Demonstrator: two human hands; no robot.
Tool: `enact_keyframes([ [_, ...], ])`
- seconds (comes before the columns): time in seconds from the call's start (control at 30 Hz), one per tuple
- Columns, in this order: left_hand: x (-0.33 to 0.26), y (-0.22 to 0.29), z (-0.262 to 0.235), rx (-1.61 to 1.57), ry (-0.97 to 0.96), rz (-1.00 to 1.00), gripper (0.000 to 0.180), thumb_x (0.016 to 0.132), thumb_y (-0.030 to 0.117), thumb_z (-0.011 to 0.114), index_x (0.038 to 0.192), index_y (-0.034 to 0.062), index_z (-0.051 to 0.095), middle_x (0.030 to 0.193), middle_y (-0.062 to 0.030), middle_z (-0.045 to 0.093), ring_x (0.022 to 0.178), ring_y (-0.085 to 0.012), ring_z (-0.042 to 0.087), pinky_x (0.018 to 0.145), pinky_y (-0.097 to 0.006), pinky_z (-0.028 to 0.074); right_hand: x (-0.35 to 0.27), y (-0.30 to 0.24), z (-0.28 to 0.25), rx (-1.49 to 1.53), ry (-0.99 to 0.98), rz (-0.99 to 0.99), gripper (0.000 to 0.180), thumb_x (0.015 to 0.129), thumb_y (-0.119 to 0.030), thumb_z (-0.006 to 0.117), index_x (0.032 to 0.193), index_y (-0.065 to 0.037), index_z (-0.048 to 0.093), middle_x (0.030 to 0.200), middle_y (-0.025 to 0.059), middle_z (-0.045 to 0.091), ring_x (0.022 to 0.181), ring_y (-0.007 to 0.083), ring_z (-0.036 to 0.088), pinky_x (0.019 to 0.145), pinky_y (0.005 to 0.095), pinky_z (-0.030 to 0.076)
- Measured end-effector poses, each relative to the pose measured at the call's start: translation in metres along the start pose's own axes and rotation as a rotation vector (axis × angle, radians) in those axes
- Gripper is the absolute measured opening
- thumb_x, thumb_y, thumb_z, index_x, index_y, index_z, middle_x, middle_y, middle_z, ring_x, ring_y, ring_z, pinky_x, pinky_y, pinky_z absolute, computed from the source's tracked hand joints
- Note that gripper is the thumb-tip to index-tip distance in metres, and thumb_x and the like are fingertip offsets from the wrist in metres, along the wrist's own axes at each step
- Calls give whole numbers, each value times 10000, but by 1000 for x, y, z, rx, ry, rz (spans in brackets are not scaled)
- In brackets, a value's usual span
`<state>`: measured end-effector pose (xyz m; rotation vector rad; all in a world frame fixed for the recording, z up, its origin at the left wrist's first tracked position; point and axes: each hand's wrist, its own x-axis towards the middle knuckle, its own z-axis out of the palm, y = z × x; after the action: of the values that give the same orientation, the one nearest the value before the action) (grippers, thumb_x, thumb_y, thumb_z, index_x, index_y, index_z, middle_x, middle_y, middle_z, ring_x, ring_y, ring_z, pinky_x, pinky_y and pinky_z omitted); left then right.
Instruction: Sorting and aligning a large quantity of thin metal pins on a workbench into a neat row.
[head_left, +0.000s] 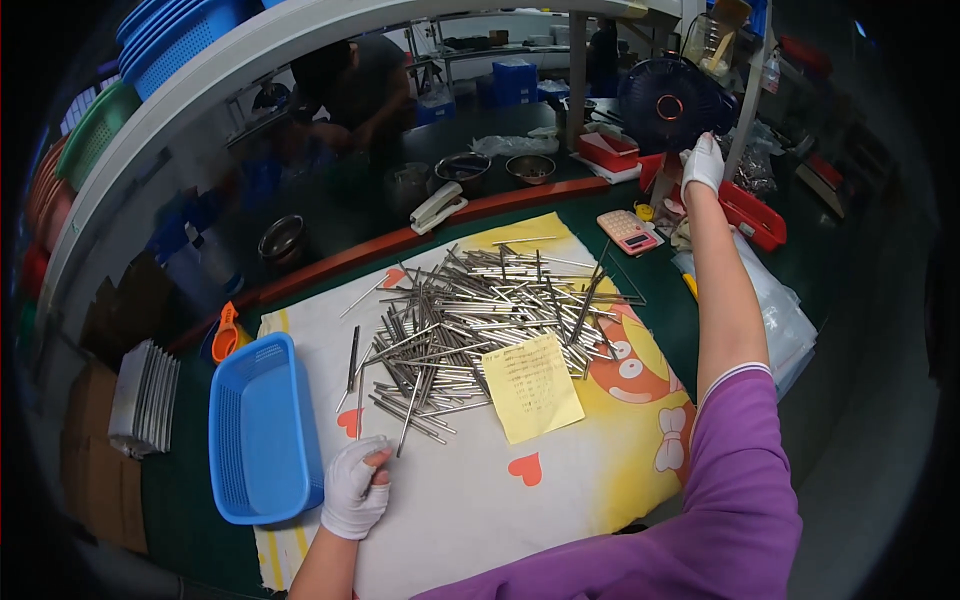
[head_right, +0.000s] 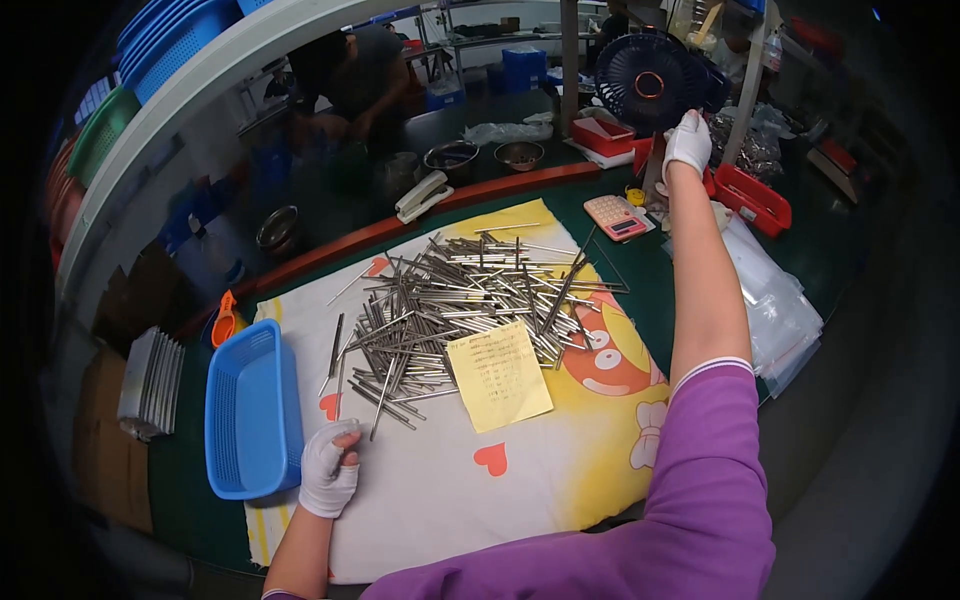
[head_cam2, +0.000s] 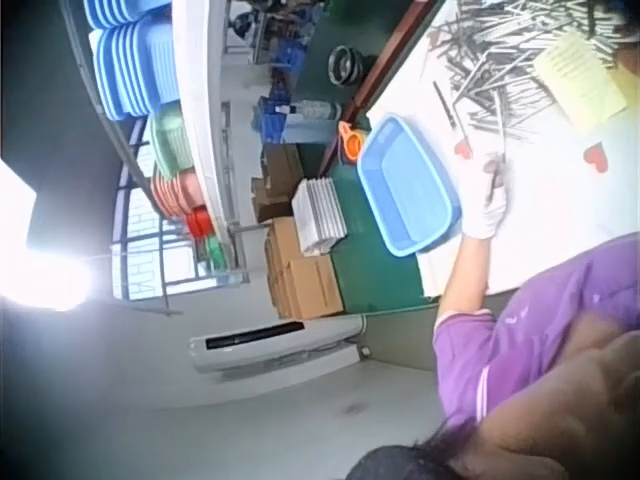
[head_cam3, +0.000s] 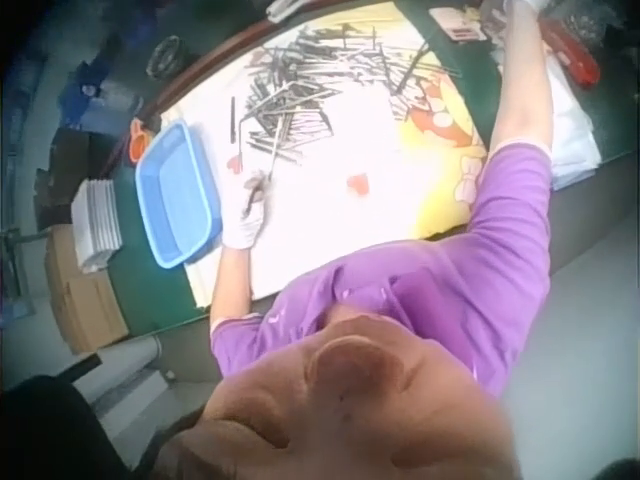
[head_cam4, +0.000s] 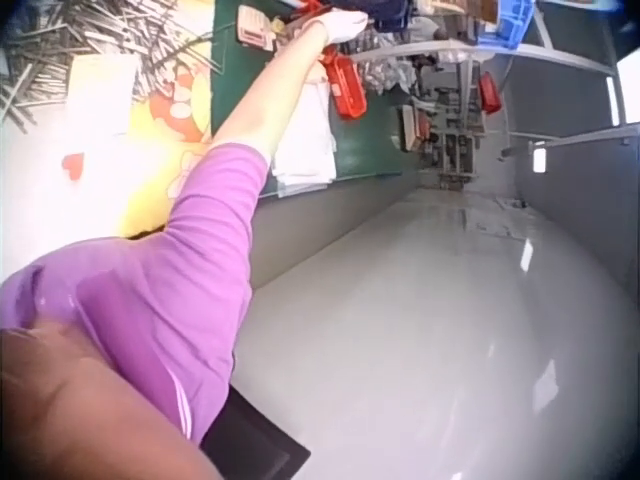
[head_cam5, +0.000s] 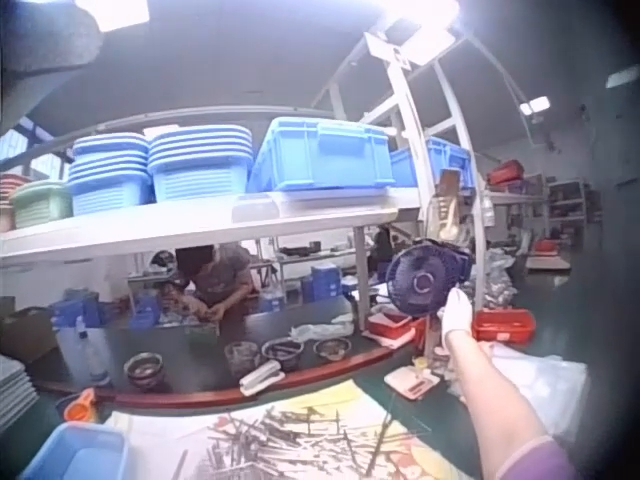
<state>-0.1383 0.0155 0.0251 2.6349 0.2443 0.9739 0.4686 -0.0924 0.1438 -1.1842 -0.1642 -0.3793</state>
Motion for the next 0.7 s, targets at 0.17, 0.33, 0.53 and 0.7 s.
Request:
enact_keyframes([
  [0.17, 3, 0, 2, 36, -46, -65, 299, 686, -30, 587, 978, 28, 564, 971, -150, 596, 881, -339, 590, 766, -390, 477, 11, -8, -13, 101, -92, 29, 362, 931, -263, 481, 1190, -10, 495, 921, 96, 588, 711, 189, 623, 625, 263, 542],
  [0.33, 5, 2, 5, 67, -1, -45, 291, 688, -43, 578, 972, 22, 562, 974, -155, 595, 886, -342, 585, 770, -392, 474, -24, -1, -31, 56, -256, 183, 363, 908, -166, 515, 1234, -25, 437, 969, 98, 587, 786, 169, 621, 586, 244, 537],
  [0.53, 0, 2, 8, 100, -4, -62, 276, 692, -26, 598, 960, 29, 565, 981, -149, 596, 906, -331, 581, 784, -375, 472, -196, -19, -80, -504, -1214, 155, 358, 873, -342, 581, 1070, -44, 591, 908, 45, 627, 801, 108, 579, 709, 232, 456],
  [0.7, 3, 4, 7, 146, -15, -45, 246, 695, -13, 605, 936, 27, 575, 976, -133, 600, 886, -320, 582, 778, -370, 471, -263, -34, -96, -718, -1326, -53, 337, 769, -296, 679, 902, 10, 629, 834, 144, 636, 754, 225, 603, 720, 302, 465],
])
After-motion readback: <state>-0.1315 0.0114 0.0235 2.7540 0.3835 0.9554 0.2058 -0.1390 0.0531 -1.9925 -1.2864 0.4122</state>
